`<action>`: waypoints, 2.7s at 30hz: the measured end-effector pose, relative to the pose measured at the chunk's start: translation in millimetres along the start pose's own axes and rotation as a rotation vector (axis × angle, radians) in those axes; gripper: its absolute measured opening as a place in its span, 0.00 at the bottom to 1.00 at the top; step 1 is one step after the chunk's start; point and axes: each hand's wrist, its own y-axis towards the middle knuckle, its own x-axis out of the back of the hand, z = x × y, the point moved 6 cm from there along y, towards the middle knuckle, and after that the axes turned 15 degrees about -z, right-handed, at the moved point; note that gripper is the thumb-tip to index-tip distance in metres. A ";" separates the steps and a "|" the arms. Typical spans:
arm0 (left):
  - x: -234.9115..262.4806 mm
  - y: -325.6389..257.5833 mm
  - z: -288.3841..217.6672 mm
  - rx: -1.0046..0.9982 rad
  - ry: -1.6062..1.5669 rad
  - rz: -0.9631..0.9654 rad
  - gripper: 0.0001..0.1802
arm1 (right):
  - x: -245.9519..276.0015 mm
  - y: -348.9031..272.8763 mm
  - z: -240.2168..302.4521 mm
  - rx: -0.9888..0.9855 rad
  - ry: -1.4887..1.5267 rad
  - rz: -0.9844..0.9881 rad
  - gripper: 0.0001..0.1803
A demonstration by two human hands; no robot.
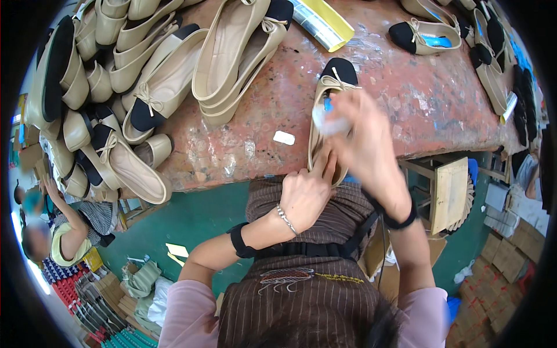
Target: The recorder is inserting insoles and applying labels to the bottom of shoes.
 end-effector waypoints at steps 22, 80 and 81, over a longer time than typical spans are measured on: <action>-16.8 0.8 9.7 -0.049 -0.007 0.170 0.17 | -60.5 -1.9 -38.2 0.183 -0.640 0.089 0.28; 265.0 161.3 153.2 0.092 0.091 -0.619 0.22 | 81.3 61.4 -59.3 -0.450 0.495 -0.312 0.05; 229.9 147.7 114.0 0.214 -0.276 -0.396 0.21 | 90.9 39.1 -52.5 -0.522 0.569 -0.357 0.05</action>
